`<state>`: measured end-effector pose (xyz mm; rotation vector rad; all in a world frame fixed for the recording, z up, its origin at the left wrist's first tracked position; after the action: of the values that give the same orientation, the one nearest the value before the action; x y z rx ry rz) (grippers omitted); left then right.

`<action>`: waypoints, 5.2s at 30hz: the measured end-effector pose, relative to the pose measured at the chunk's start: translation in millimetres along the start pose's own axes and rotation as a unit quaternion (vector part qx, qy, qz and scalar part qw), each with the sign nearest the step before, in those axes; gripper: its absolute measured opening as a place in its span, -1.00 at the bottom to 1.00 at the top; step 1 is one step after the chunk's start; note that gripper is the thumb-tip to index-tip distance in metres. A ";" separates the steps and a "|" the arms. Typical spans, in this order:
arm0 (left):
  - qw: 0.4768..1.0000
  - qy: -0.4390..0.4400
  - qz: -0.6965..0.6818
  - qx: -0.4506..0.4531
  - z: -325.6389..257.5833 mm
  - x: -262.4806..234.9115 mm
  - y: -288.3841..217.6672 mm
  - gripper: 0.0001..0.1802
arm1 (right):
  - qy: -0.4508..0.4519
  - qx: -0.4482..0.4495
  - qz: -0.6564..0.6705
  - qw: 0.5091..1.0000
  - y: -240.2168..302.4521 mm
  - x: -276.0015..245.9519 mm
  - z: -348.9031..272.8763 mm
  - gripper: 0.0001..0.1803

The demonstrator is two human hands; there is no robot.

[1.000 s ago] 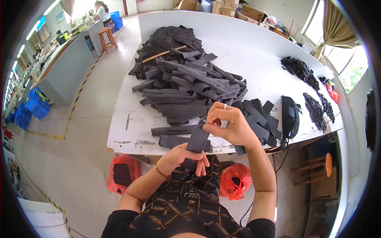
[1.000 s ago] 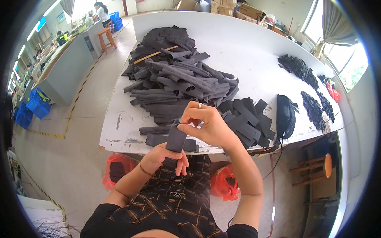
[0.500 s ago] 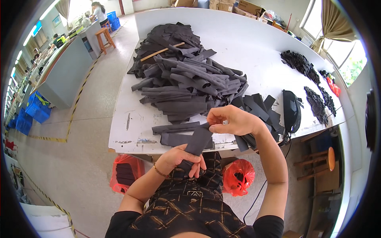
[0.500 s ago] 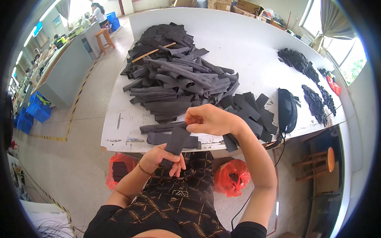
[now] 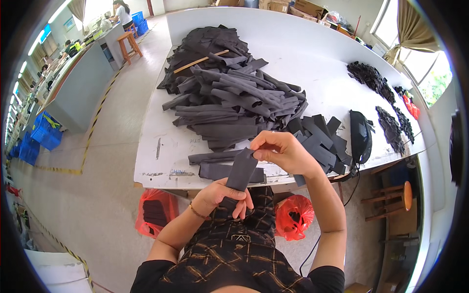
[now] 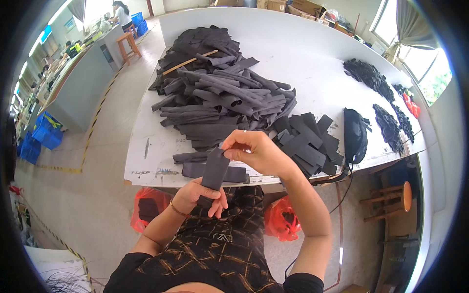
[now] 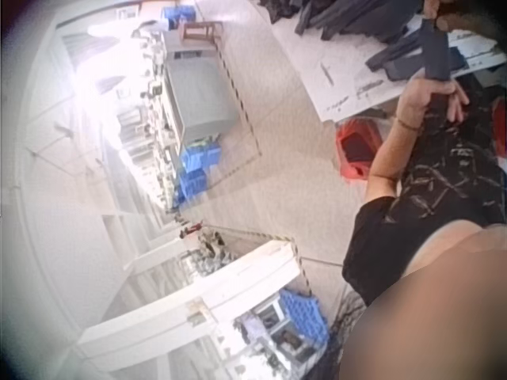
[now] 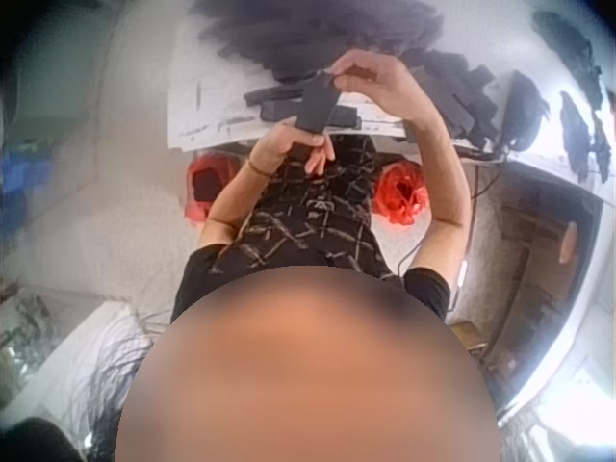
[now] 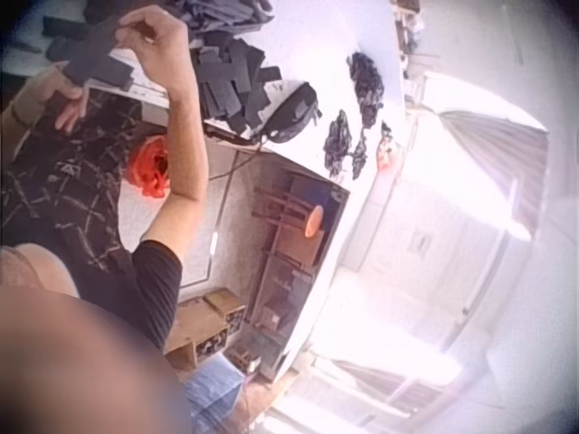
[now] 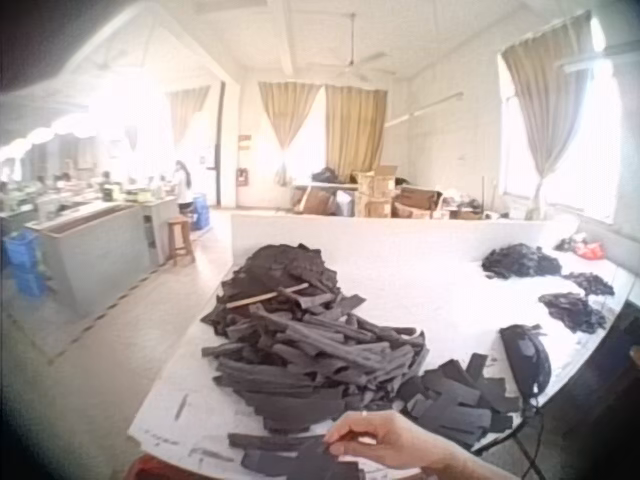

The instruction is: Sorting and stacking black fabric components on a workshop table.

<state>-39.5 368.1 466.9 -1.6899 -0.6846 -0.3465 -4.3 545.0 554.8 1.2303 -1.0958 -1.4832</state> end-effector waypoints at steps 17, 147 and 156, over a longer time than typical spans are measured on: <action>0.999 0.000 -0.035 0.021 -6.7 -11.9 4.3 -0.69 | -0.011 -0.026 0.047 0.999 4.2 -23.3 13.2 -0.90; 0.752 -0.449 -0.175 0.450 -17.9 -64.3 -42.3 -0.74 | -0.313 0.035 0.191 0.930 -86.6 62.4 -32.3 -0.85; 0.799 -0.253 -0.351 0.417 12.8 -34.4 -30.5 -0.56 | -0.292 0.072 0.262 0.917 -81.1 75.9 -26.5 -0.90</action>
<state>-86.7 375.0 468.2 -0.6038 -1.5999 -0.0499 6.1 485.9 457.7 0.4977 -1.7923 -1.3799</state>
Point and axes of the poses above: each hand's wrist, its own z-axis towards the middle knuckle, its own x-axis out of the palm, y = z × x, the point moved 4 cm from there along z, towards the middle knuckle, and after that the axes turned 9 degrees about -y, right-handed, at the moved point
